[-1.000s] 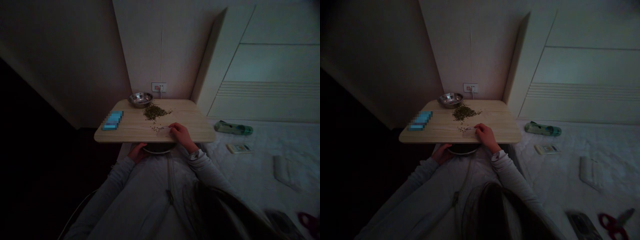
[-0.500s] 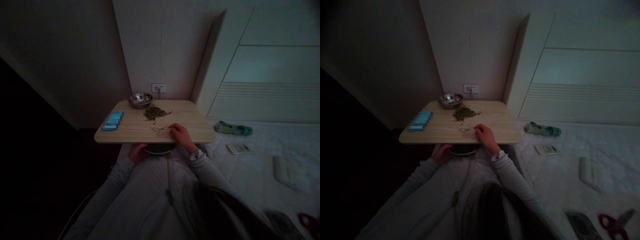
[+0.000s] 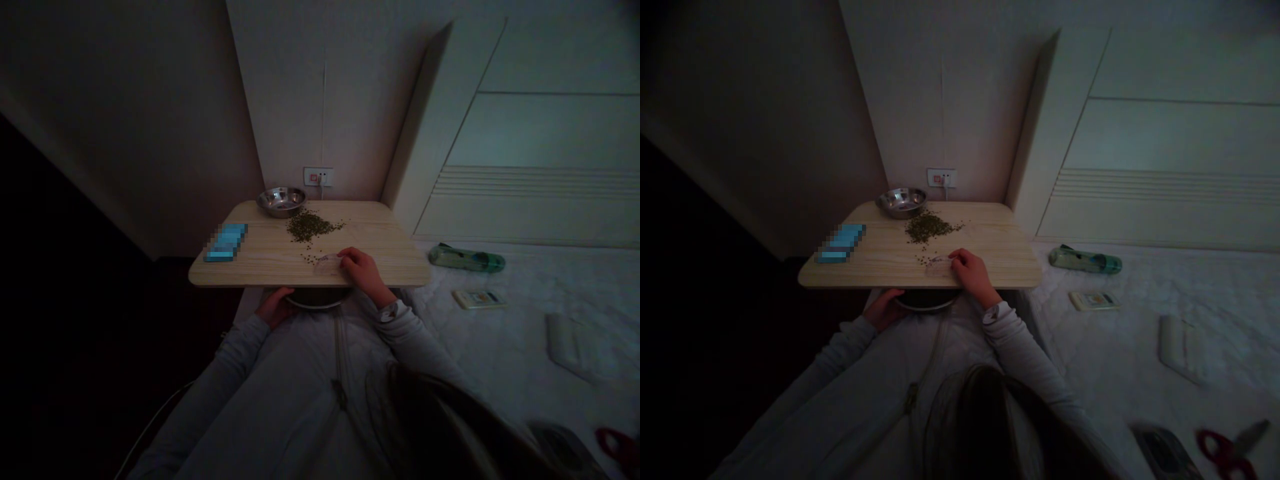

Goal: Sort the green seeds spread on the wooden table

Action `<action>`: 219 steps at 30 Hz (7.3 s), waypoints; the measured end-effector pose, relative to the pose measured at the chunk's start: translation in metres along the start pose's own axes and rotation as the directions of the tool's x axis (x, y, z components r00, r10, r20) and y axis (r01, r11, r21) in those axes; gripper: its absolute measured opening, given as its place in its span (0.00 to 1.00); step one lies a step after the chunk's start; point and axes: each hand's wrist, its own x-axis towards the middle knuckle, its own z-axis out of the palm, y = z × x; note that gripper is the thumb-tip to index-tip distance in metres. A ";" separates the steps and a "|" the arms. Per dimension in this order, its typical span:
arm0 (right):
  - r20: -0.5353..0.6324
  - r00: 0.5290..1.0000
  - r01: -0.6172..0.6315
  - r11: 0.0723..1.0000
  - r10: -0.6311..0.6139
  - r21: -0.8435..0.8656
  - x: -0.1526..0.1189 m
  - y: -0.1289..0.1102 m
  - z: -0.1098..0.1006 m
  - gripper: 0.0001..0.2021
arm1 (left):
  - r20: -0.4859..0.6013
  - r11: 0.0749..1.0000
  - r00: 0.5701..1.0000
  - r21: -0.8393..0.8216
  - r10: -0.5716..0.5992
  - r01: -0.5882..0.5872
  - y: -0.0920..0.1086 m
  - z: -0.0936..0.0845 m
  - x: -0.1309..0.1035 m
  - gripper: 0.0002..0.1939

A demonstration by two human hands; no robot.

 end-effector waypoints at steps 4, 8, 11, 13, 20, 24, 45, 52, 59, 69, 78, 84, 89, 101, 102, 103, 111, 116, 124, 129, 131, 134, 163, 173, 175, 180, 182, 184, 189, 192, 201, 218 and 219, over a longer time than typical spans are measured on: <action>0.004 1.000 -0.007 1.000 0.007 -0.002 0.000 0.001 0.000 0.12 | -0.005 1.000 1.000 0.005 0.001 -0.001 0.000 -0.001 0.001 0.05; -0.002 1.000 0.013 1.000 -0.013 -0.010 0.000 0.001 0.000 0.12 | 0.017 1.000 1.000 0.004 -0.007 0.007 0.000 0.000 0.001 0.06; -0.006 1.000 0.012 1.000 -0.012 -0.014 0.001 0.002 0.000 0.12 | 0.016 1.000 1.000 -0.019 -0.004 0.004 0.000 0.000 0.001 0.06; -0.004 1.000 0.006 1.000 -0.007 -0.012 0.001 0.003 0.001 0.11 | 0.013 1.000 1.000 -0.024 0.001 -0.001 0.000 0.000 0.001 0.06; -0.003 1.000 -0.001 1.000 0.001 -0.005 0.000 0.002 0.000 0.11 | -0.020 1.000 1.000 -0.020 -0.010 0.010 0.002 0.002 -0.002 0.05; -0.006 1.000 0.003 1.000 -0.003 -0.001 0.000 0.001 0.000 0.12 | -0.010 1.000 1.000 -0.006 0.002 -0.002 0.002 0.003 -0.003 0.05; -0.006 1.000 -0.003 1.000 0.003 0.002 0.000 0.001 0.000 0.12 | 0.002 1.000 1.000 -0.009 -0.010 0.010 0.002 0.002 -0.001 0.06; -0.014 1.000 0.012 1.000 -0.012 -0.015 0.000 0.001 0.000 0.11 | -0.002 1.000 1.000 -0.011 -0.004 0.004 0.001 0.001 -0.001 0.05; -0.005 1.000 0.001 1.000 -0.001 -0.006 0.000 0.002 0.000 0.11 | -0.017 1.000 1.000 -0.022 -0.014 0.014 0.000 0.000 0.001 0.05; -0.008 1.000 0.001 1.000 -0.001 -0.008 0.000 0.001 -0.001 0.12 | -0.027 1.000 1.000 -0.019 -0.016 0.016 0.003 0.005 -0.004 0.05; -0.014 1.000 0.007 1.000 -0.007 -0.007 0.000 0.002 0.000 0.12 | -0.010 1.000 1.000 -0.021 -0.003 0.003 0.002 0.004 -0.003 0.06; -0.010 1.000 0.018 1.000 -0.018 -0.002 0.001 0.005 0.001 0.11 | -0.014 1.000 1.000 -0.027 0.000 -0.001 0.003 0.004 -0.003 0.05; -0.012 1.000 0.024 1.000 -0.024 0.004 0.001 0.006 0.001 0.11 | -0.023 1.000 1.000 -0.021 0.001 -0.001 0.003 0.005 -0.003 0.05; -0.016 1.000 0.015 1.000 -0.015 -0.016 0.000 0.001 0.000 0.12 | 0.004 1.000 1.000 -0.025 -0.006 0.006 0.001 0.001 0.000 0.06; -0.017 1.000 0.015 1.000 -0.015 -0.020 0.000 0.001 0.000 0.11 | 0.008 1.000 1.000 -0.022 -0.004 0.004 0.001 0.000 0.000 0.06; -0.016 1.000 0.014 1.000 -0.014 -0.022 -0.001 0.001 -0.001 0.11 | 0.008 1.000 1.000 -0.019 -0.002 0.003 0.000 0.000 0.000 0.06; -0.005 1.000 0.020 1.000 -0.020 -0.015 -0.001 0.001 -0.001 0.12 | -0.009 1.000 1.000 -0.012 -0.002 0.002 0.001 0.001 0.000 0.05; -0.010 1.000 0.024 1.000 -0.024 -0.017 -0.001 0.000 -0.001 0.12 | -0.006 1.000 1.000 0.000 -0.003 0.003 0.003 0.003 -0.003 0.05; -0.011 1.000 0.024 1.000 -0.024 -0.017 -0.001 0.000 -0.001 0.12 | -0.031 1.000 1.000 0.008 -0.006 0.006 0.003 0.003 -0.003 0.04; -0.010 1.000 0.025 1.000 -0.025 -0.018 -0.001 -0.001 -0.001 0.12 | -0.028 1.000 1.000 0.021 -0.004 0.005 0.004 0.004 -0.004 0.04; -0.011 1.000 0.024 1.000 -0.024 -0.019 -0.001 0.000 -0.002 0.12 | -0.022 1.000 1.000 0.018 -0.007 0.007 0.004 0.003 -0.003 0.05; -0.009 1.000 0.021 0.999 -0.021 -0.028 -0.001 0.000 -0.002 0.12 | -0.005 1.000 1.000 0.014 -0.001 0.001 0.003 0.001 -0.001 0.05; -0.011 0.999 0.046 0.999 -0.046 -0.026 -0.001 0.000 -0.002 0.11 | -0.033 1.000 0.999 0.025 -0.001 0.002 0.003 0.002 -0.001 0.05; -0.011 1.000 0.021 0.999 -0.021 -0.041 -0.002 -0.002 -0.002 0.12 | -0.011 1.000 1.000 0.006 -0.021 0.021 0.004 0.003 -0.003 0.06; -0.009 1.000 0.022 0.999 -0.022 -0.036 -0.002 -0.002 -0.002 0.12 | -0.018 1.000 1.000 0.005 -0.011 0.012 0.004 0.003 -0.003 0.06; -0.016 0.999 0.033 0.999 -0.034 -0.026 -0.002 -0.001 -0.002 0.11 | 0.002 1.000 1.000 -0.002 -0.006 0.006 0.004 0.004 -0.004 0.05; -0.017 0.999 0.029 0.999 -0.030 -0.027 -0.002 -0.001 -0.002 0.11 | -0.010 1.000 1.000 0.000 -0.003 0.003 0.004 0.004 -0.003 0.05; -0.017 1.000 0.024 0.999 -0.025 -0.033 -0.001 0.000 -0.001 0.12 | -0.023 1.000 1.000 -0.001 0.004 -0.004 0.004 0.004 -0.003 0.04; -0.019 0.999 0.031 0.999 -0.032 -0.032 -0.001 0.000 -0.001 0.11 | -0.013 1.000 1.000 -0.001 0.005 -0.005 0.003 0.003 -0.001 0.04; -0.018 0.999 0.037 0.999 -0.037 -0.033 -0.001 0.000 -0.001 0.11 | -0.010 1.000 1.000 -0.006 -0.003 0.003 0.003 0.002 -0.001 0.04; -0.022 0.999 0.038 0.999 -0.039 -0.033 0.000 0.002 -0.001 0.11 | -0.022 1.000 1.000 0.000 -0.008 0.008 0.002 0.001 0.000 0.05; -0.021 0.999 0.030 1.000 -0.030 -0.007 0.000 0.003 0.000 0.12 | 0.013 1.000 1.000 -0.007 0.006 -0.006 0.002 0.001 0.000 0.05; -0.018 0.999 0.030 1.000 -0.030 -0.001 0.000 0.003 -0.001 0.12 | 0.014 1.000 1.000 -0.002 0.005 -0.005 0.002 0.001 0.000 0.05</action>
